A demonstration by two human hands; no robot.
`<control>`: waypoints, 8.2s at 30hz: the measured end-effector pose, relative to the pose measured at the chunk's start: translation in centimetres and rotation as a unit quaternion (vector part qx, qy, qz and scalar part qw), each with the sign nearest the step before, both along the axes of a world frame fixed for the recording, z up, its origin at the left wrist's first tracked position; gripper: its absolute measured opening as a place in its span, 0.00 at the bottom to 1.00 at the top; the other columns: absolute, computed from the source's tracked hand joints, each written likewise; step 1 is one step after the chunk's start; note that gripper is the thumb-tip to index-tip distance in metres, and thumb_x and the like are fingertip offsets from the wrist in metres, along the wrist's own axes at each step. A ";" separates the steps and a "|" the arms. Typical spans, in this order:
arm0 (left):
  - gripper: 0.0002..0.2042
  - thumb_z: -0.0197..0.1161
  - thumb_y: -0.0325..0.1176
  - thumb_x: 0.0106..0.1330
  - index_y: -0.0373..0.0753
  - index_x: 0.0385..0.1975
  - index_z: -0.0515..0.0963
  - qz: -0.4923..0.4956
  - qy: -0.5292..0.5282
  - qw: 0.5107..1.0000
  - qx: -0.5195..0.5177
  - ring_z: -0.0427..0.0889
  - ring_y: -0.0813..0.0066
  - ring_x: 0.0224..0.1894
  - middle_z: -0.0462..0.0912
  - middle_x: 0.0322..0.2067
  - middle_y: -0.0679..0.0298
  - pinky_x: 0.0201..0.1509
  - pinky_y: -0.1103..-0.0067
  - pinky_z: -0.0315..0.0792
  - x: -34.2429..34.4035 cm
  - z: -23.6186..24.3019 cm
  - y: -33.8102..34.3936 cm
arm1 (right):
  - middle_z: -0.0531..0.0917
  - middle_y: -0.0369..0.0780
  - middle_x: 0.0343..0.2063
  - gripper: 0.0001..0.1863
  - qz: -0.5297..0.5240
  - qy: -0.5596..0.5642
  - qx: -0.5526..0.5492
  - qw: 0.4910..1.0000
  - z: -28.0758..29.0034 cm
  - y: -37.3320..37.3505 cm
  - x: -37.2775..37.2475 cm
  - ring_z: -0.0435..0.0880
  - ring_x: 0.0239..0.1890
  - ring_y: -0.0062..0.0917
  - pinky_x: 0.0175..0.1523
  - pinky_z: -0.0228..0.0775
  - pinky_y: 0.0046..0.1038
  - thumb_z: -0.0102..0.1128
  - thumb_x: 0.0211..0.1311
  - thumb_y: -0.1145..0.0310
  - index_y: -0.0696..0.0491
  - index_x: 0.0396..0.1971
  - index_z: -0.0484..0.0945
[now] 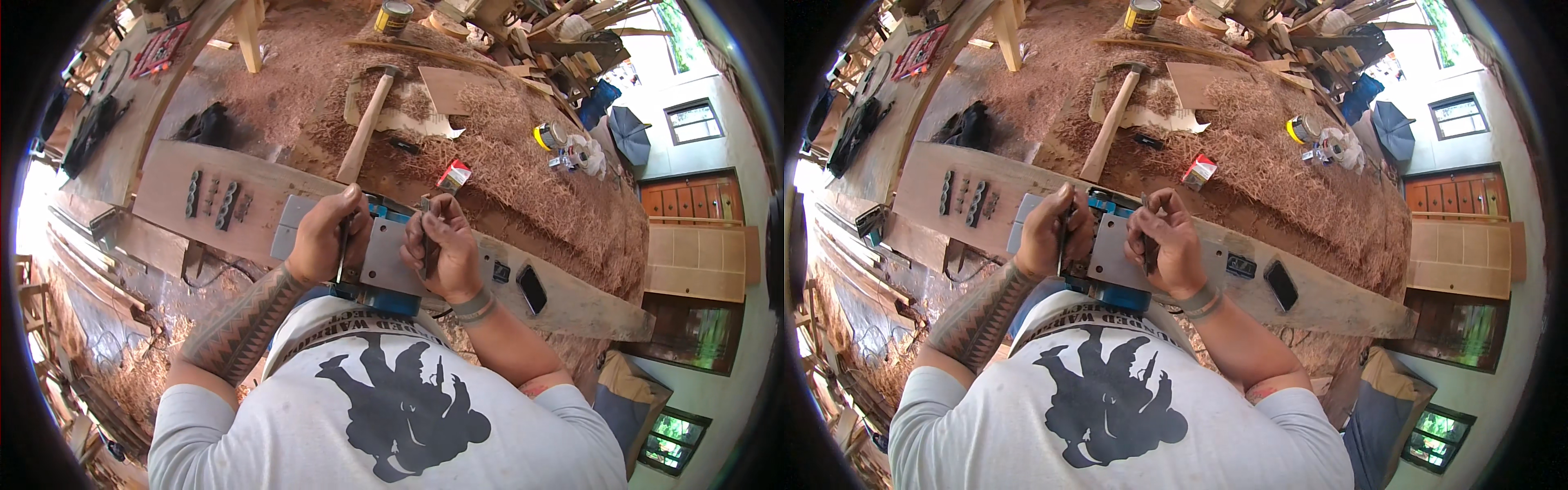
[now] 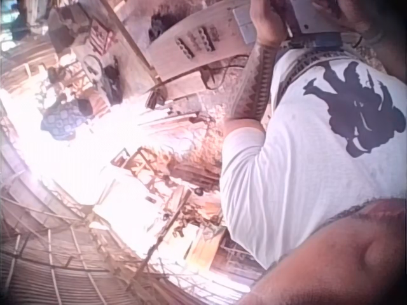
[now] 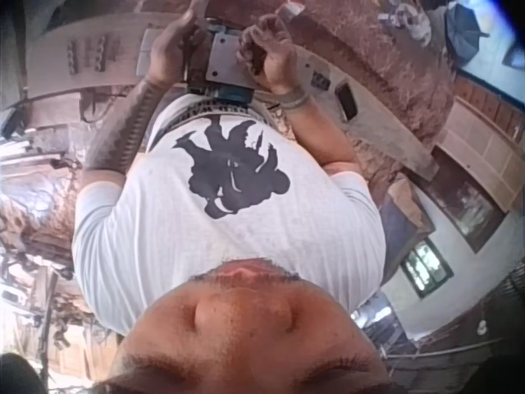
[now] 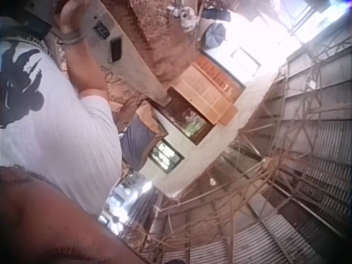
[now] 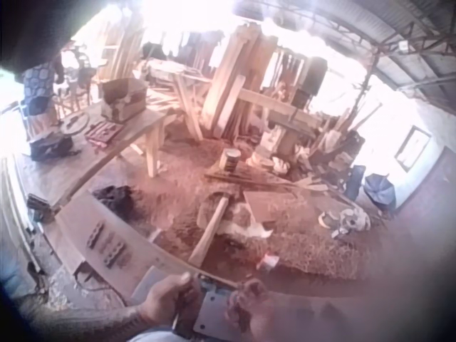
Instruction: The person removes metal blades and securing plates from an electric planer's cutter head by hand, handles the individual components, and then places them back onto the tool.
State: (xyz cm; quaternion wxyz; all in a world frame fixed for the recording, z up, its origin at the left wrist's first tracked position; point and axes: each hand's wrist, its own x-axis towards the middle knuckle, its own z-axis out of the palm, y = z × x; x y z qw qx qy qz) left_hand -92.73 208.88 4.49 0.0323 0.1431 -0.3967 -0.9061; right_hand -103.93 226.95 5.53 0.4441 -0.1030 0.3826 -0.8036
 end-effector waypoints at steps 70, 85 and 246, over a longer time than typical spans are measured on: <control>0.13 0.52 0.20 0.68 0.32 0.45 0.83 0.257 0.024 0.684 -0.682 0.85 0.49 0.54 0.86 0.50 0.46 0.60 0.65 0.77 4.0 -5.1 -14.1 | 0.79 0.41 0.48 0.26 0.141 0.110 0.132 0.975 1.3 -1.1 0.2 0.80 0.46 0.22 0.49 0.75 0.25 0.62 0.59 0.77 0.58 0.59 0.71; 0.13 0.61 0.40 0.67 0.35 0.39 0.82 -0.112 -0.232 0.637 -0.727 0.85 0.42 0.46 0.86 0.42 0.43 0.54 0.56 0.77 6.1 -12.1 -12.9 | 0.78 0.33 0.44 0.19 0.157 0.177 0.138 0.962 1.6 -1.0 0.2 0.77 0.45 0.13 0.50 0.71 0.18 0.63 0.63 0.77 0.57 0.54 0.73; 0.04 0.69 0.24 0.61 0.38 0.34 0.81 -0.262 0.207 0.768 -0.545 0.78 0.83 0.34 0.80 0.31 0.70 0.38 0.81 0.70 -9.2 9.7 -6.5 | 0.84 0.33 0.31 0.04 -0.173 0.102 0.455 0.868 -1.3 31.0 6.0 0.81 0.31 0.16 0.38 0.72 0.21 0.65 0.65 0.71 0.55 0.33 0.83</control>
